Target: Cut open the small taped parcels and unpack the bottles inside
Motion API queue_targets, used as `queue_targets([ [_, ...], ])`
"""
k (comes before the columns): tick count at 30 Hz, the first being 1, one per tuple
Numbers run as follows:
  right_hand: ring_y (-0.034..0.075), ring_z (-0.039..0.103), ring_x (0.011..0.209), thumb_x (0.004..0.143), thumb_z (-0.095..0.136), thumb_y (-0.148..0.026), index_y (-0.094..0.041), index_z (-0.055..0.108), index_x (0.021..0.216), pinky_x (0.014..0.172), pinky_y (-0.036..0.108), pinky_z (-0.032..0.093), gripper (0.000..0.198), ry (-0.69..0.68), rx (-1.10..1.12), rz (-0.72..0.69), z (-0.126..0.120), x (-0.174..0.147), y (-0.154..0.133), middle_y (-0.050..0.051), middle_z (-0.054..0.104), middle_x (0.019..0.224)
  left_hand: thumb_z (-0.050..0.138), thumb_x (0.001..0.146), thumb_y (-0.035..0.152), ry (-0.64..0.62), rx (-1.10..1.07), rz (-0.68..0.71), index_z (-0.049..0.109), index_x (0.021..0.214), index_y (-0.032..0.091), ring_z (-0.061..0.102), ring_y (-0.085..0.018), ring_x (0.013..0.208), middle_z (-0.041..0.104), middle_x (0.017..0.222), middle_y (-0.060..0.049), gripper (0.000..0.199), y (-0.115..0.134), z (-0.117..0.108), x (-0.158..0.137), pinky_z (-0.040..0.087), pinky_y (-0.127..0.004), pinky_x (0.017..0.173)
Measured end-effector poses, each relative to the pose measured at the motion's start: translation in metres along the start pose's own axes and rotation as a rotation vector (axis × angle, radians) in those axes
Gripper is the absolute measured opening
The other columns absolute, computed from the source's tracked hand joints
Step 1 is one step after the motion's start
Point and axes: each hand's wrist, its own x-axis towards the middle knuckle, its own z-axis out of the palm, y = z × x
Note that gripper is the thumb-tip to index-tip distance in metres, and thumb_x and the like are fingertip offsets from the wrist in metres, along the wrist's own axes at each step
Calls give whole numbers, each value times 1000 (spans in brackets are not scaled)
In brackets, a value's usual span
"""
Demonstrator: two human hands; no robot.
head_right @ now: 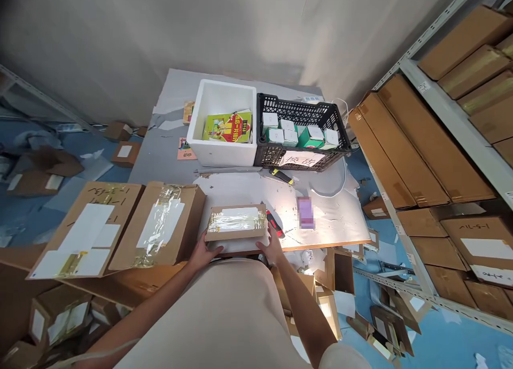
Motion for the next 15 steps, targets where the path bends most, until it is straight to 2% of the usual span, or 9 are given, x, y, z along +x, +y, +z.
queue_targets([
  [3,26,51,120,64,69,-28,-27,52,125,99,50,40,63,-53,-73,-16,0,15,-5,9,57,127,70,67,39,13,-73,44,46,130,19,54,-23,119,62,120,-12,70,1,10,3,38,-41,106],
  [5,24,57,110,70,64,-28,-24,53,123,94,45,44,54,-80,-83,-57,0,23,-13,10,61,119,65,71,43,64,-81,32,51,124,18,56,-23,116,63,116,-11,60,7,11,5,42,-39,102],
  [7,22,59,102,77,58,-31,-22,54,122,89,41,47,46,-79,-118,-109,-1,28,-21,9,62,113,62,73,49,134,-19,46,56,118,17,57,-23,111,62,114,-12,56,16,9,7,45,-38,97],
  [10,22,58,95,85,48,-38,-19,59,113,83,37,48,35,-50,-286,-163,-3,31,-30,9,61,104,53,78,57,232,190,78,63,109,16,58,-25,105,62,106,-12,53,30,4,11,46,-39,93],
  [12,23,56,92,88,43,-40,-17,62,106,82,37,46,34,-30,-399,-167,-2,33,-32,9,61,97,46,80,60,250,298,51,66,101,15,59,-27,99,63,95,-11,53,35,4,17,47,-41,89],
  [15,23,54,88,89,42,-41,-17,63,103,80,36,45,35,-16,-463,-155,2,38,-33,8,59,88,43,81,62,244,322,-5,68,87,15,60,-29,90,65,84,-12,53,35,7,30,48,-41,82],
])
